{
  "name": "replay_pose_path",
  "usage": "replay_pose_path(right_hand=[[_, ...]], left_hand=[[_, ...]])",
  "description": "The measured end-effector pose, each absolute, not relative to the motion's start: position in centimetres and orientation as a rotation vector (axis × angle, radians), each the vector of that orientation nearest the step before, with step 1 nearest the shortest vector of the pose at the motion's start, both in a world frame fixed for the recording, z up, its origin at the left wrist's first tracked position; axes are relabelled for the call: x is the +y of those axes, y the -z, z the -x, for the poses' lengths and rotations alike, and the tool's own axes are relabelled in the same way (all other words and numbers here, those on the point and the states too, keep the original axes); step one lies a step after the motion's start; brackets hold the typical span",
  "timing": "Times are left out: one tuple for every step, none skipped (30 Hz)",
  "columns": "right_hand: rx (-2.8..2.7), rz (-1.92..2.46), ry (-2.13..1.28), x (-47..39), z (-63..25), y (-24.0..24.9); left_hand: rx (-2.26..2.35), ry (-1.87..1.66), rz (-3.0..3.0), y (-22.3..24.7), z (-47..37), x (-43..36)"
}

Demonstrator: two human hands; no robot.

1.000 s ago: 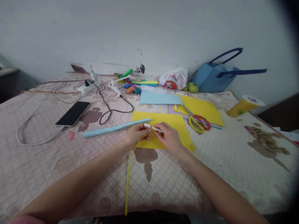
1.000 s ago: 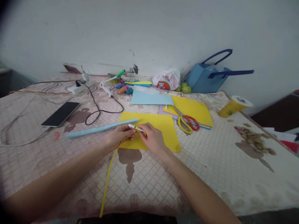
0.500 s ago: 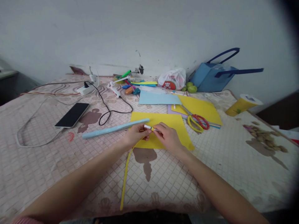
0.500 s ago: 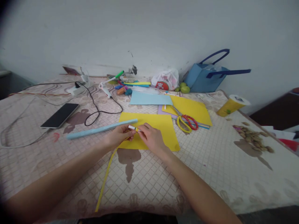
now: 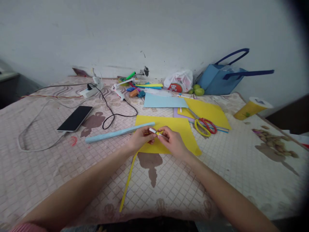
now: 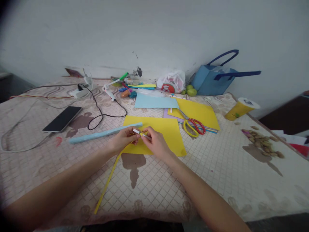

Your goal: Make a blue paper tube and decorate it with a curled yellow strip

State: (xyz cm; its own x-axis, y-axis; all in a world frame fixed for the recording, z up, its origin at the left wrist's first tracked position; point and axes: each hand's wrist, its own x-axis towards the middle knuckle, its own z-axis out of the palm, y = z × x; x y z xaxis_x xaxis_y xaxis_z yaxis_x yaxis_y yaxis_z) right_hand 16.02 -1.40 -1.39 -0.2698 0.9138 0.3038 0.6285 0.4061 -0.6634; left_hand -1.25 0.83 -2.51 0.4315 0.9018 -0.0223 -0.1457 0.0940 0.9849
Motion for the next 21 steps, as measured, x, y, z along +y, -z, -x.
replay_pose_path(right_hand=[[-2.003, 1.308, -0.548, -1.4, -16.1, 1.4], [-2.009, 1.302, -0.538, -1.3, -16.1, 1.5], [-2.016, 1.293, -0.525, -1.3, -16.2, 1.5], [-2.02, 1.284, -0.51, -1.3, -16.2, 1.6], [-2.02, 1.277, -0.491, -1.3, -16.2, 1.6], [-2.021, 1.273, -0.464, -1.3, -16.2, 1.6], [-2.023, 1.272, -0.428, -1.2, -16.3, 1.6], [-2.026, 1.274, -0.389, -1.2, -16.3, 1.6], [-2.031, 1.275, -0.352, -1.2, -16.3, 1.6], [-2.038, 1.275, -0.318, -1.2, -16.3, 1.6], [-2.044, 1.276, -0.29, -1.2, -16.3, 1.7], [-2.051, 1.276, -0.266, -1.3, -16.3, 1.7], [-2.056, 1.278, -0.241, -1.3, -16.3, 1.7], [-2.061, 1.28, -0.218, -1.3, -16.3, 1.7], [-2.06, 1.286, -0.202, -1.3, -16.3, 1.7], [-2.05, 1.291, -0.198, -1.3, -16.3, 1.7], [-2.033, 1.294, -0.216, -1.3, -16.2, 1.6], [-2.006, 1.293, -0.258, -1.3, -16.2, 1.6], [-1.971, 1.288, -0.328, -1.3, -16.2, 1.5], [-1.932, 1.279, -0.423, -1.2, -16.2, 1.5], [-1.894, 1.262, -0.534, -1.1, -16.2, 1.4]], left_hand=[[0.798, -0.912, -1.224, 2.5, 1.2, 0.8], [0.803, -0.911, -1.222, 2.5, 1.2, 0.8], [0.811, -0.909, -1.216, 2.5, 1.2, 0.7], [0.822, -0.909, -1.203, 2.4, 1.2, 0.7], [0.832, -0.908, -1.183, 2.3, 1.1, 0.6], [0.839, -0.902, -1.154, 2.1, 1.1, 0.5], [0.841, -0.891, -1.117, 1.9, 1.1, 0.4], [0.838, -0.874, -1.073, 1.8, 1.0, 0.3], [0.833, -0.854, -1.029, 1.6, 1.0, 0.2], [0.828, -0.833, -0.988, 1.5, 0.9, 0.2], [0.828, -0.816, -0.957, 1.4, 0.9, 0.1], [0.833, -0.804, -0.936, 1.3, 0.9, 0.0], [0.84, -0.797, -0.925, 1.3, 0.8, 0.0], [0.848, -0.795, -0.922, 1.3, 0.8, 0.0], [0.853, -0.795, -0.925, 1.3, 0.8, 0.0], [0.855, -0.798, -0.93, 1.3, 0.8, 0.0], [0.855, -0.803, -0.937, 1.4, 0.8, 0.0], [0.853, -0.805, -0.943, 1.4, 0.8, 0.0], [0.854, -0.805, -0.949, 1.5, 0.8, 0.0], [0.857, -0.804, -0.955, 1.6, 0.8, 0.1], [0.861, -0.802, -0.96, 1.6, 0.9, 0.1]])
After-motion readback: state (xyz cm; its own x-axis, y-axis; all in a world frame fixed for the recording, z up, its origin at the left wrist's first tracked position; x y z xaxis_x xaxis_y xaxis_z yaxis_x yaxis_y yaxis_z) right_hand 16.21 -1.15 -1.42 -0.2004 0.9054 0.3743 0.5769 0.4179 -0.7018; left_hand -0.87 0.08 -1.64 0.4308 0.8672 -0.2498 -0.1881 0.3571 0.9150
